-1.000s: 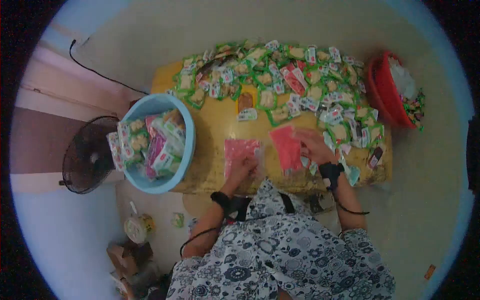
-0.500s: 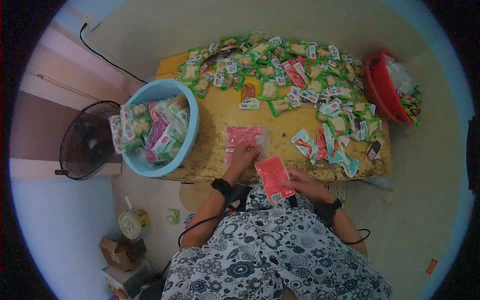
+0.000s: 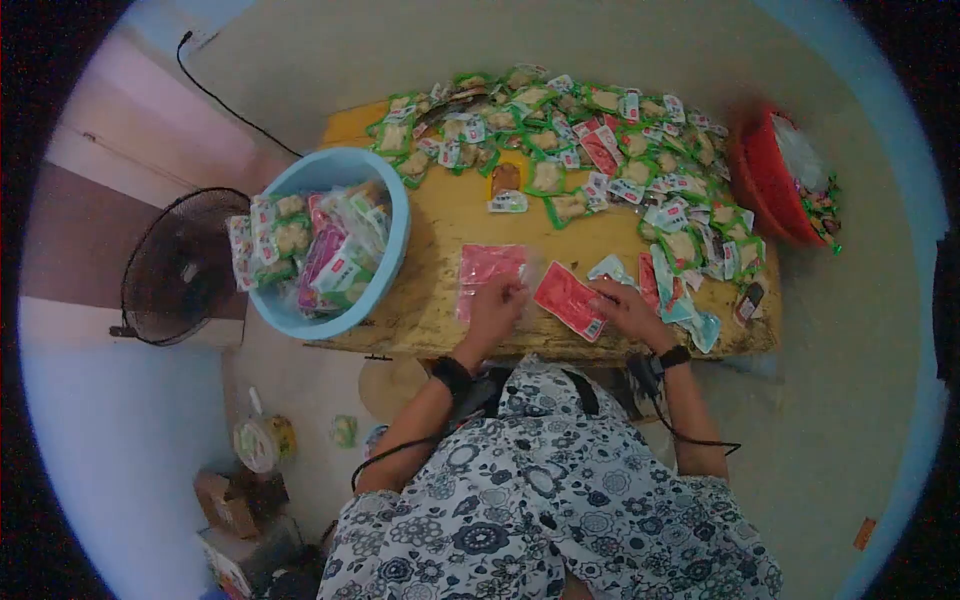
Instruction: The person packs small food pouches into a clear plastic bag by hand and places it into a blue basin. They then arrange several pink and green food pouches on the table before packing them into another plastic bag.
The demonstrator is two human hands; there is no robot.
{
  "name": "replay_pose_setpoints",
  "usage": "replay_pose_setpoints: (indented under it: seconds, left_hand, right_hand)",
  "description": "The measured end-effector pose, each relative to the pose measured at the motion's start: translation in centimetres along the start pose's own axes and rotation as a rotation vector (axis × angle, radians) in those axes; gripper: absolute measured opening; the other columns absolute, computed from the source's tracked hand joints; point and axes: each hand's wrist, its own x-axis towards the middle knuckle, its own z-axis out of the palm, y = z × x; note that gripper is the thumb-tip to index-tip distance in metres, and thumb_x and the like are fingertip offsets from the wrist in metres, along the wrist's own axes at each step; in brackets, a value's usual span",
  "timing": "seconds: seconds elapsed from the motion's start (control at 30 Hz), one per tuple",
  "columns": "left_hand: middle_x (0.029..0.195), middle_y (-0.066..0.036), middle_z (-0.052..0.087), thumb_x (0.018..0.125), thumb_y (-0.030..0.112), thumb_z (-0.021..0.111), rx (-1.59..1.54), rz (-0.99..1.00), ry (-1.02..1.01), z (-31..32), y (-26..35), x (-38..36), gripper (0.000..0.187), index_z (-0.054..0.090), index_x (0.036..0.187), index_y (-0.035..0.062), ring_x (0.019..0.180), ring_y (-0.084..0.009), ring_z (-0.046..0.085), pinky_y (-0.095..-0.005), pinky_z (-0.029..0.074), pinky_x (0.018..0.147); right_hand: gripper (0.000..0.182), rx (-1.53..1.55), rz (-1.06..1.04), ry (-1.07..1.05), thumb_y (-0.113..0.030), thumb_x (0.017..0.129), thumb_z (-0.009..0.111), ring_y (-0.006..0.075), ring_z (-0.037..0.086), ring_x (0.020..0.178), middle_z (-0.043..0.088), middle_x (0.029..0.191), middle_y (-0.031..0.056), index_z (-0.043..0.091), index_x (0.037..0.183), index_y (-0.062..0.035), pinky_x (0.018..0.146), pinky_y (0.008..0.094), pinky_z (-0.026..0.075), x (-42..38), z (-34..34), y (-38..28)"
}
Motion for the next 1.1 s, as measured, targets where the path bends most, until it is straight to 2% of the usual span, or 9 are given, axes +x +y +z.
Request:
replay_pose_setpoints:
  seconds: [0.1,0.2,0.3,0.5,0.57,0.7,0.8,0.9,1.1]
  left_hand:
    - [0.073,-0.006,0.061,0.086,0.02,0.066,0.173,0.128,-0.012,0.2,0.9,0.2,0.019,0.062,0.095,0.0041,0.066,-0.014,0.06,-0.0302,0.049,0.059]
    - [0.075,-0.008,0.062,0.085,0.022,0.067,0.297,0.184,0.042,0.5,1.2,-0.1,0.021,0.063,0.095,0.0044,0.067,-0.0169,0.061,-0.0319,0.049,0.061]
    - [0.078,-0.01,0.064,0.084,0.022,0.067,0.31,0.19,0.046,0.8,1.0,-0.4,0.023,0.064,0.098,0.0043,0.068,-0.0203,0.062,-0.0328,0.05,0.063]
    - [0.082,-0.013,0.066,0.084,0.02,0.065,0.283,0.167,-0.039,1.7,2.0,-0.6,0.025,0.064,0.104,0.0042,0.07,-0.0225,0.064,-0.0346,0.05,0.064]
    - [0.08,-0.012,0.065,0.085,0.019,0.065,0.229,0.139,-0.068,2.2,2.5,-0.7,0.025,0.064,0.104,0.0039,0.069,-0.0219,0.063,-0.0344,0.05,0.064]
    - [0.077,-0.012,0.064,0.085,0.017,0.065,0.175,0.124,-0.074,2.3,2.7,-0.8,0.024,0.063,0.104,0.0026,0.068,-0.0197,0.062,-0.0339,0.05,0.064]
    - [0.075,-0.011,0.063,0.085,0.014,0.064,0.141,0.12,-0.033,2.4,1.9,-0.9,0.021,0.062,0.102,0.0013,0.065,-0.0181,0.061,-0.0335,0.05,0.062]
    - [0.073,-0.009,0.062,0.087,0.012,0.063,0.083,0.18,-0.01,2.7,1.2,-1.3,0.018,0.06,0.101,0.001,0.061,-0.0159,0.061,-0.0318,0.05,0.058]
    - [0.072,-0.007,0.062,0.089,0.01,0.06,0.014,0.077,-0.104,2.1,3.1,-1.5,0.014,0.058,0.1,0.0015,0.058,-0.0124,0.061,-0.0281,0.049,0.051]
  right_hand:
    - [0.04,0.134,0.04,-0.077,-0.027,0.096,0.058,0.0213,0.057,0.11,0.061,0.12,0.0103,0.057,0.127,-0.002,0.097,0.034,0.045,1.6,0.2,1.7]
    - [0.041,0.361,0.25,-0.184,-0.023,0.096,0.06,0.0102,0.054,0.103,0.06,0.118,0.001,0.054,0.131,-0.0029,0.087,0.0266,0.047,2.5,-1.2,-4.3]
    - [0.043,0.268,0.133,-0.26,-0.031,0.095,0.06,0.0174,0.058,0.106,0.063,0.117,0.0082,0.057,0.127,-0.0025,0.094,0.0321,0.047,3.9,-0.5,-1.4]
    - [0.036,0.083,-0.031,-0.389,-0.024,0.093,0.064,0.0108,0.058,0.095,0.064,0.106,0.0012,0.06,0.122,-0.0025,0.084,0.0277,0.048,7.4,1.7,-1.1]
    - [0.036,0.15,0.023,-0.409,-0.023,0.092,0.065,0.0115,0.058,0.094,0.065,0.105,0.0016,0.06,0.12,-0.0017,0.085,0.0291,0.048,9.1,3.3,3.2]
    - [0.03,0.284,0.033,-0.187,-0.018,0.089,0.064,0.0115,0.059,0.092,0.065,0.102,0.0015,0.062,0.114,-0.0017,0.083,0.0298,0.048,9.6,5.2,2.8]
    - [0.022,0.281,-0.092,-0.022,-0.014,0.082,0.066,0.0126,0.061,0.073,0.065,0.084,0.0018,0.066,0.101,-0.0039,0.064,0.0292,0.051,9.1,5.8,1.7]
    - [0.014,0.18,0.02,0.007,-0.011,0.081,0.068,0.0121,0.059,0.07,0.062,0.078,0.0013,0.062,0.092,-0.0055,0.061,0.0286,0.051,7.5,5.6,1.7]
    - [0.01,0.618,0.267,0.043,-0.01,0.083,0.066,0.0114,0.059,0.074,0.06,0.079,0.002,0.058,0.087,-0.0065,0.06,0.0288,0.05,7.0,9.1,5.0]
